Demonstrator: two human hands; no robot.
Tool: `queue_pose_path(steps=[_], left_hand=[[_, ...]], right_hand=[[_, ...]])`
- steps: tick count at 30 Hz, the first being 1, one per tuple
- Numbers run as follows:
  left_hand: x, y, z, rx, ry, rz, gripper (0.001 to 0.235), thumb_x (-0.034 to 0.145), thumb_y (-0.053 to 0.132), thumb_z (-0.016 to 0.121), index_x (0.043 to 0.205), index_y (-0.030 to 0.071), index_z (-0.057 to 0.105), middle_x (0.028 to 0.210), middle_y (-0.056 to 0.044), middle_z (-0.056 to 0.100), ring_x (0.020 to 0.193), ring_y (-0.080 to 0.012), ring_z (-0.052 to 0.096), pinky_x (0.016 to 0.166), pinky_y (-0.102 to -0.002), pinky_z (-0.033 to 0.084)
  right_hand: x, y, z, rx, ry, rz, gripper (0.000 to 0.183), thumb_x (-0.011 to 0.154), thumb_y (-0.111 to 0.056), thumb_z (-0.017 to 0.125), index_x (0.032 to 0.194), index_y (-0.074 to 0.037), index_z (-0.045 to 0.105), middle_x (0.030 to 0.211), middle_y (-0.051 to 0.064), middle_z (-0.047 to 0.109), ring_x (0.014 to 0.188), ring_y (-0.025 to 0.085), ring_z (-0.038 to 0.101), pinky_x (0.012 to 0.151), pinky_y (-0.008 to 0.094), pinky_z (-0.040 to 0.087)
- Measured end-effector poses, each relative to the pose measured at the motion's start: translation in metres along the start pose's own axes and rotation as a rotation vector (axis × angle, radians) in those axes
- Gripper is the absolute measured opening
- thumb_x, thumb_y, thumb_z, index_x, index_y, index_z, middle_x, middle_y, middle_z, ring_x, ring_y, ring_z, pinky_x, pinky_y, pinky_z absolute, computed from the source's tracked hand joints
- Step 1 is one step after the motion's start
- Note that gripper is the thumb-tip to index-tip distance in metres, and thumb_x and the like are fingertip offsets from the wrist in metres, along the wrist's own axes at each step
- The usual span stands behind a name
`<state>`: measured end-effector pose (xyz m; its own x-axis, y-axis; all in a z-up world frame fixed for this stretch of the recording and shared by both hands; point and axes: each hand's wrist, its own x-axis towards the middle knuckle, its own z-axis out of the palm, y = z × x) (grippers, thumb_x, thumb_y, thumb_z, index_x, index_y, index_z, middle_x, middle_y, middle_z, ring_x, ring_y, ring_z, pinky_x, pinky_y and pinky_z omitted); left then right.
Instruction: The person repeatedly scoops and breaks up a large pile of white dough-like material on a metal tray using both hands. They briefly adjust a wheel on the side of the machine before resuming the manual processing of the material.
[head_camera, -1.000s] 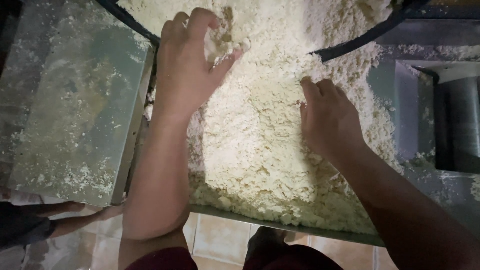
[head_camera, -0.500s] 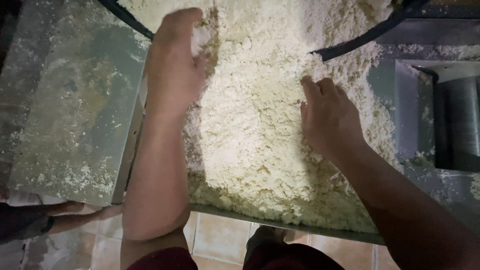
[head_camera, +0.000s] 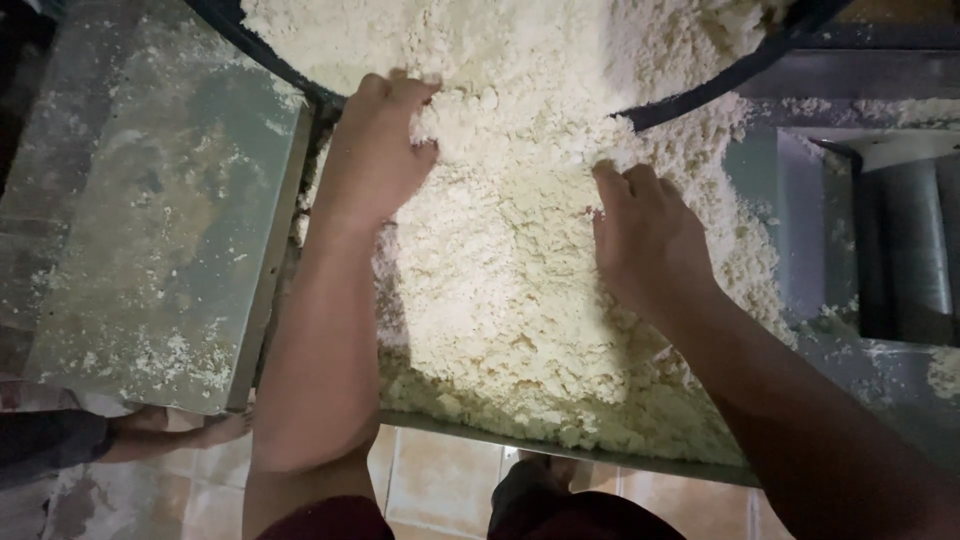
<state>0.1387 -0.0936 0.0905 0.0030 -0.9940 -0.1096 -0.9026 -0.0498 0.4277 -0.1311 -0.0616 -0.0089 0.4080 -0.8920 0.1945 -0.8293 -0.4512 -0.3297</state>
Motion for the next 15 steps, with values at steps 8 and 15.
queue_pose_path(steps=[8,15], left_hand=[[0.001,-0.012,0.001,-0.033,0.123,-0.012,0.039,0.091,-0.003,0.067,0.127,0.01,0.059,0.122,-0.017,0.06,0.081,-0.0229,0.06,0.067,-0.038,0.054],[-0.004,0.002,-0.015,-0.04,0.179,-0.059,0.046,0.086,-0.012,0.066,0.126,0.009,0.055,0.1,-0.013,0.069,0.053,-0.0179,0.058,0.032,-0.035,0.042]], right_hand=[[0.002,0.002,0.001,0.048,-0.031,0.03,0.05,0.102,-0.011,0.059,0.149,0.004,0.053,0.118,0.03,0.063,0.091,0.045,0.062,0.064,0.055,0.055],[0.0,0.0,-0.002,0.052,0.033,-0.017,0.049,0.099,-0.002,0.059,0.147,0.008,0.057,0.11,0.03,0.066,0.083,0.041,0.064,0.055,0.047,0.055]])
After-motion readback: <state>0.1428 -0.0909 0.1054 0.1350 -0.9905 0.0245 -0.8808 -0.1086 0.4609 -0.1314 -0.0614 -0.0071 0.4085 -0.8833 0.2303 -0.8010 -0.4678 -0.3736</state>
